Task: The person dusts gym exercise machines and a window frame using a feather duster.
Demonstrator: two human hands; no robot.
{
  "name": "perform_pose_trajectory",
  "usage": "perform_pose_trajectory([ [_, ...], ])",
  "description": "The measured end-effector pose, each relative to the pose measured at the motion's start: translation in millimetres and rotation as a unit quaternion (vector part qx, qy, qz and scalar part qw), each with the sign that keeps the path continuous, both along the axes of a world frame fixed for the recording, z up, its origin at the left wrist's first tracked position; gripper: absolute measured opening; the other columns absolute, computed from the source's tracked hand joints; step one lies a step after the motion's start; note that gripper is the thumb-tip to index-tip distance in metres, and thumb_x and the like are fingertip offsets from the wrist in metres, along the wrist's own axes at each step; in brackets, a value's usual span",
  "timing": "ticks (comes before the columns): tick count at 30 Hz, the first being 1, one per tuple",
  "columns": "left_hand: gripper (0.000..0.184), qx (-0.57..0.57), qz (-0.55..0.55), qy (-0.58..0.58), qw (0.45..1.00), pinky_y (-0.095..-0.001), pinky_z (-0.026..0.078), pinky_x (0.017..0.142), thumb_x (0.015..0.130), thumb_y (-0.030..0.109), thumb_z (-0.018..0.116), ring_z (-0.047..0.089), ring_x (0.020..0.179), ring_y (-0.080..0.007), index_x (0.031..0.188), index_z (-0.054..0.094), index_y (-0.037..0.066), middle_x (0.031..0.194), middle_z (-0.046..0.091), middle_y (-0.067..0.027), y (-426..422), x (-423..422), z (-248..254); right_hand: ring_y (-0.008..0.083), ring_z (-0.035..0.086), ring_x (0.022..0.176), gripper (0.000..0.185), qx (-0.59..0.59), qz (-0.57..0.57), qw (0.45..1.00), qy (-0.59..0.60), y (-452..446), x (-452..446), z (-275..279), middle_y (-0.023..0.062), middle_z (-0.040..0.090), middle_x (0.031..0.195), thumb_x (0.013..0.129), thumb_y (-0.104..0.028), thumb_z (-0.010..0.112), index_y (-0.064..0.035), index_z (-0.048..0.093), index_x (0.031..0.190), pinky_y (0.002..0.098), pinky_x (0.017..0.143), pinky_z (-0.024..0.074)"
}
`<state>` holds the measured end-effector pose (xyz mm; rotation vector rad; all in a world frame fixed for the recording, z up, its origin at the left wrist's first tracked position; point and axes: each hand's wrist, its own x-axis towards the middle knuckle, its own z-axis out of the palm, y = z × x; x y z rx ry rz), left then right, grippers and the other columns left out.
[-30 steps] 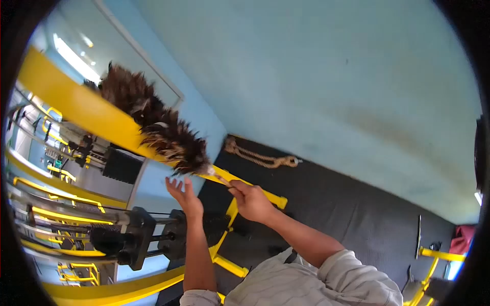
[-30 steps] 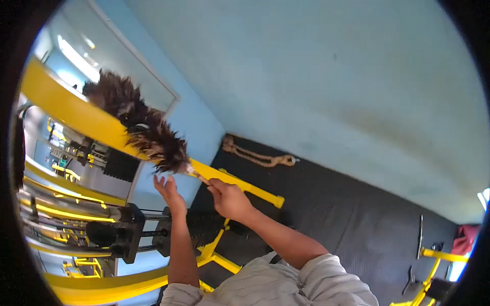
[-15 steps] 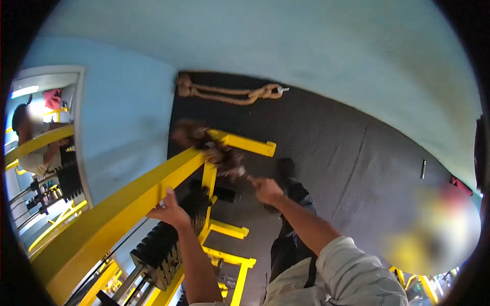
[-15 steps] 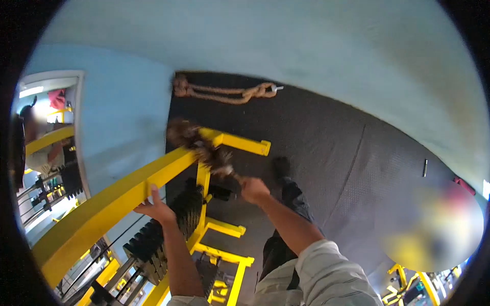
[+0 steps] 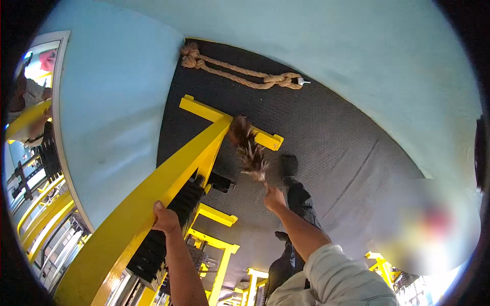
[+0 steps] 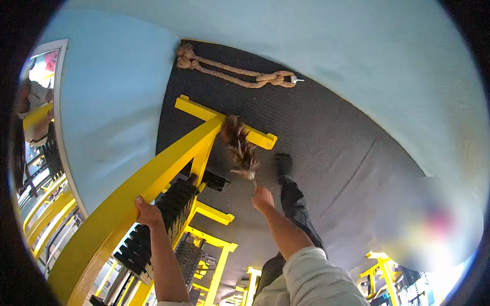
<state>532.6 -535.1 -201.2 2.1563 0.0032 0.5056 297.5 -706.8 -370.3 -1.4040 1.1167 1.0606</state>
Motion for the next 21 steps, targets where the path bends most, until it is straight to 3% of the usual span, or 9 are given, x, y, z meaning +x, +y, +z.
perform_pose_trajectory([
  [7,0.034,-0.024,-0.059,0.004,0.998,-0.0362,0.044,0.079,0.080,0.026,0.069,0.054,0.086,-0.0202,0.099,0.057,0.001,0.099,0.058,-0.0067,19,2,-6,0.0382,0.059,0.105,0.031,-0.021,0.130,0.991,-0.032,-11,-10,-17,0.0226,0.061,0.112,0.088,-0.017,0.048,-0.0021,0.059,0.113,0.0480,0.088,0.0484],
  [9,0.030,0.138,-0.011,0.108,0.984,-0.0344,0.044,0.078,0.081,0.020,0.069,0.054,0.087,-0.0185,0.100,0.057,0.002,0.102,0.059,-0.0066,39,-4,-10,0.0375,0.061,0.101,0.029,-0.024,0.310,0.947,-0.077,-28,-34,-56,0.0217,0.063,0.107,0.086,-0.016,0.049,-0.0027,0.063,0.108,0.0460,0.086,0.0496],
  [10,0.027,-0.043,-0.024,0.079,0.996,-0.0334,0.045,0.080,0.080,0.014,0.071,0.055,0.088,-0.0180,0.100,0.058,0.001,0.102,0.060,-0.0062,9,-4,0,0.0369,0.062,0.099,0.028,-0.063,0.251,0.966,-0.025,-49,-41,-32,0.0217,0.064,0.104,0.085,-0.016,0.050,-0.0021,0.064,0.105,0.0448,0.085,0.0503],
  [11,0.027,-0.048,-0.019,0.068,0.996,-0.0334,0.045,0.080,0.080,0.014,0.071,0.055,0.088,-0.0180,0.100,0.058,0.001,0.102,0.060,-0.0062,-10,-5,10,0.0363,0.063,0.097,0.027,-0.106,0.188,0.976,0.022,-73,-49,-4,0.0217,0.065,0.102,0.084,-0.016,0.052,-0.0015,0.066,0.102,0.0436,0.084,0.0509],
  [14,0.026,-0.089,0.031,0.119,0.988,-0.0338,0.046,0.085,0.077,0.009,0.073,0.057,0.089,-0.0192,0.099,0.060,0.001,0.098,0.061,-0.0057,-49,-12,39,0.0365,0.061,0.096,0.028,-0.076,0.348,0.934,0.034,-108,-107,29,0.0216,0.063,0.103,0.087,-0.016,0.047,-0.0010,0.063,0.105,0.0467,0.081,0.0491],
  [16,0.031,-0.067,0.031,0.158,0.985,-0.0334,0.046,0.085,0.078,0.009,0.073,0.057,0.090,-0.0190,0.103,0.058,0.001,0.099,0.061,-0.0064,-52,-18,43,0.0391,0.059,0.094,0.027,-0.150,0.071,0.975,0.148,-113,-96,86,0.0220,0.061,0.102,0.087,-0.012,0.046,0.0008,0.058,0.108,0.0494,0.081,0.0475],
  [18,0.041,-0.076,0.051,0.324,0.942,-0.0357,0.046,0.088,0.080,0.010,0.071,0.059,0.097,-0.0221,0.113,0.049,-0.001,0.104,0.060,-0.0109,-74,-23,68,0.0409,0.058,0.094,0.024,-0.151,0.051,0.984,0.082,-110,-95,105,0.0232,0.061,0.101,0.086,-0.008,0.047,0.0005,0.055,0.107,0.0494,0.081,0.0471],
  [20,0.066,-0.017,0.002,0.330,0.944,-0.0359,0.042,0.098,0.085,0.020,0.067,0.054,0.113,-0.0276,0.132,0.025,0.001,0.119,0.053,-0.0177,-80,-50,57,0.0429,0.057,0.094,0.023,-0.132,0.086,0.987,0.018,-109,-80,120,0.0243,0.061,0.099,0.086,-0.007,0.048,0.0001,0.056,0.106,0.0485,0.081,0.0471],
  [21,0.067,-0.031,0.005,0.454,0.890,-0.0362,0.040,0.100,0.084,0.026,0.069,0.054,0.112,-0.0298,0.131,0.028,0.000,0.115,0.055,-0.0188,-91,-62,80,0.0426,0.057,0.095,0.023,-0.142,0.128,0.981,-0.024,-107,-87,111,0.0239,0.061,0.100,0.087,-0.009,0.048,0.0009,0.056,0.105,0.0478,0.082,0.0468],
])
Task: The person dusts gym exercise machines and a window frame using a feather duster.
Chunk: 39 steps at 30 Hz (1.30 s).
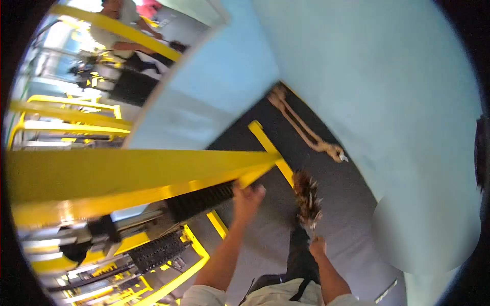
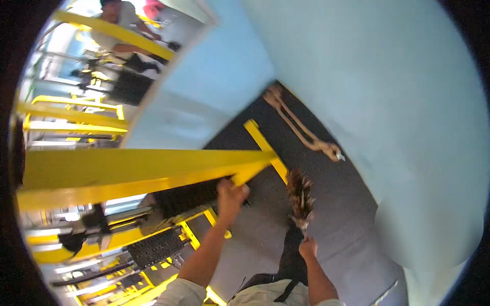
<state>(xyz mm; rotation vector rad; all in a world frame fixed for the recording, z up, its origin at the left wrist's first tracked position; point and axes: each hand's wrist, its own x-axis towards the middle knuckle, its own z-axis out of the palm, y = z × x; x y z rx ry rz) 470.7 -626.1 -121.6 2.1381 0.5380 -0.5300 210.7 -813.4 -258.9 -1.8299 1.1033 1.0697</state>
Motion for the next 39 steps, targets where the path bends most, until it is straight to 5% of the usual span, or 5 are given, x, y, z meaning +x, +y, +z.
perform_pose_trajectory([
  [9,0.100,-0.005,-0.291,0.293,0.911,-0.0443,0.032,0.106,0.078,0.067,0.054,0.037,0.129,-0.0376,0.140,0.024,-0.005,0.140,0.037,-0.0251,109,-201,-38,0.0327,0.062,0.070,0.057,0.115,0.479,0.863,0.107,4,84,50,0.0149,0.063,0.076,0.097,-0.044,0.032,0.0030,0.065,0.097,0.0438,0.069,0.0497],
  [13,0.090,0.081,-0.079,0.164,0.980,-0.0418,0.039,0.100,0.077,0.063,0.060,0.047,0.122,-0.0360,0.132,0.040,-0.005,0.132,0.047,-0.0244,164,-257,-27,0.0231,0.057,0.055,0.043,0.070,0.635,0.755,0.145,22,110,46,0.0069,0.059,0.063,0.095,-0.038,0.045,0.0008,0.064,0.093,0.0369,0.058,0.0477],
  [17,0.086,-0.011,0.251,0.057,0.966,-0.0384,0.042,0.097,0.075,0.060,0.064,0.050,0.119,-0.0327,0.129,0.045,-0.005,0.128,0.050,-0.0239,199,-325,0,0.0356,0.062,0.080,0.036,0.141,0.608,0.721,-0.300,50,87,127,0.0230,0.062,0.083,0.080,-0.031,0.065,-0.0015,0.062,0.099,0.0437,0.065,0.0474],
  [27,0.071,-0.399,0.674,-0.146,0.605,-0.0320,0.049,0.076,0.069,0.054,0.076,0.060,0.092,-0.0203,0.113,0.060,0.001,0.105,0.063,-0.0132,144,-549,56,0.0410,0.052,0.069,0.040,0.289,0.730,0.495,-0.372,165,-73,214,0.0236,0.055,0.074,0.079,-0.039,0.066,-0.0001,0.055,0.079,0.0463,0.063,0.0427],
  [39,0.036,-0.206,0.882,-0.206,0.371,-0.0302,0.042,0.063,0.076,0.046,0.073,0.048,0.070,-0.0100,0.081,0.063,0.011,0.077,0.057,0.0007,79,-763,73,0.0422,0.056,0.085,0.048,0.311,0.941,0.082,-0.102,305,-227,208,0.0255,0.059,0.093,0.083,-0.045,0.060,0.0020,0.060,0.094,0.0478,0.072,0.0435],
])
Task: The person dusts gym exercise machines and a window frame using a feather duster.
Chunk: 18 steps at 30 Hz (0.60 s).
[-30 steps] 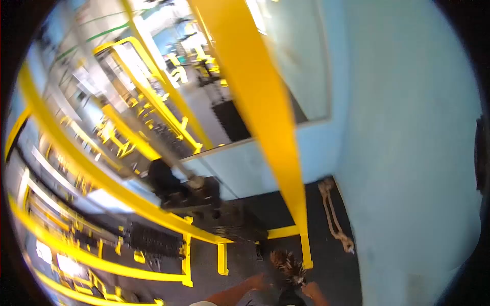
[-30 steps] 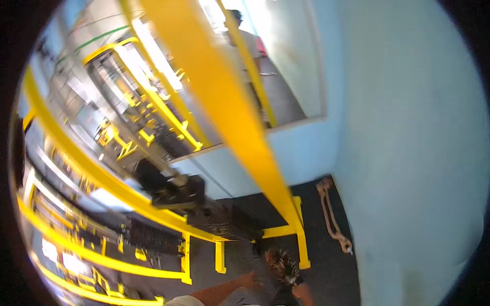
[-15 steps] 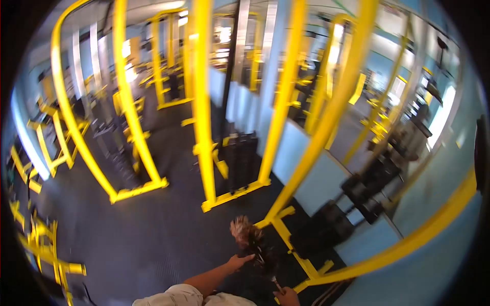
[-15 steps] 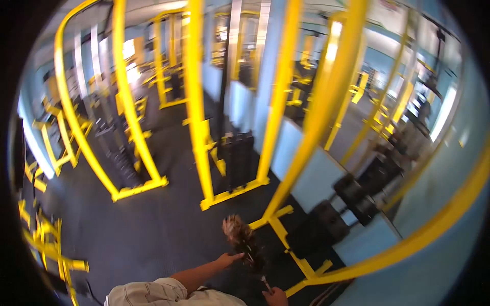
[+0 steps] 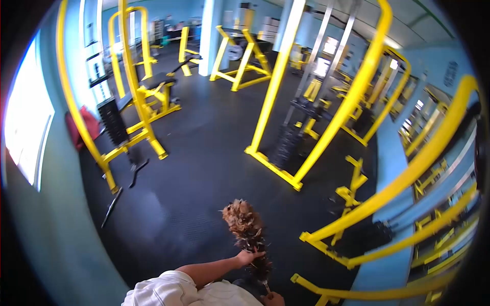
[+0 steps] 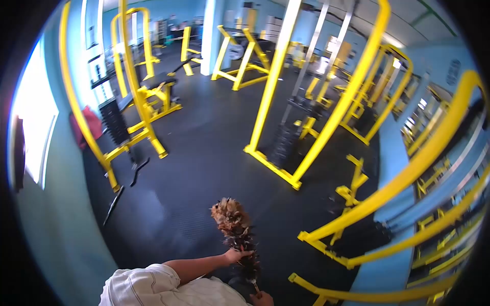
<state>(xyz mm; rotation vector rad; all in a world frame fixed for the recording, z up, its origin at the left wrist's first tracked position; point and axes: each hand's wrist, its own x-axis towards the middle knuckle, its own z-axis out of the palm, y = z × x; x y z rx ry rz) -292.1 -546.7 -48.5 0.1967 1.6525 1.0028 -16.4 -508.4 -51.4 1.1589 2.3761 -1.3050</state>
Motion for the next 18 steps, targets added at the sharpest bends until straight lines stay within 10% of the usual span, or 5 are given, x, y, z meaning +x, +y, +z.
perform_pose_trajectory([
  [7,0.031,0.175,0.178,0.034,0.968,-0.0314,0.045,0.072,0.080,0.038,0.071,0.051,0.077,-0.0112,0.093,0.065,0.010,0.088,0.061,0.0014,-5,-69,12,0.0442,0.059,0.086,0.047,-0.024,0.183,0.983,-0.002,103,-96,-28,0.0267,0.062,0.091,0.085,-0.043,0.058,0.0029,0.064,0.096,0.0489,0.073,0.0459],
  [18,0.033,0.116,0.427,0.194,0.875,-0.0309,0.047,0.081,0.086,0.032,0.065,0.059,0.093,-0.0155,0.110,0.065,0.010,0.104,0.065,-0.0057,-73,-219,-6,0.0390,0.063,0.084,0.035,-0.021,0.350,0.933,0.080,149,-345,-49,0.0244,0.065,0.090,0.085,-0.033,0.062,0.0008,0.064,0.093,0.0437,0.072,0.0479],
])
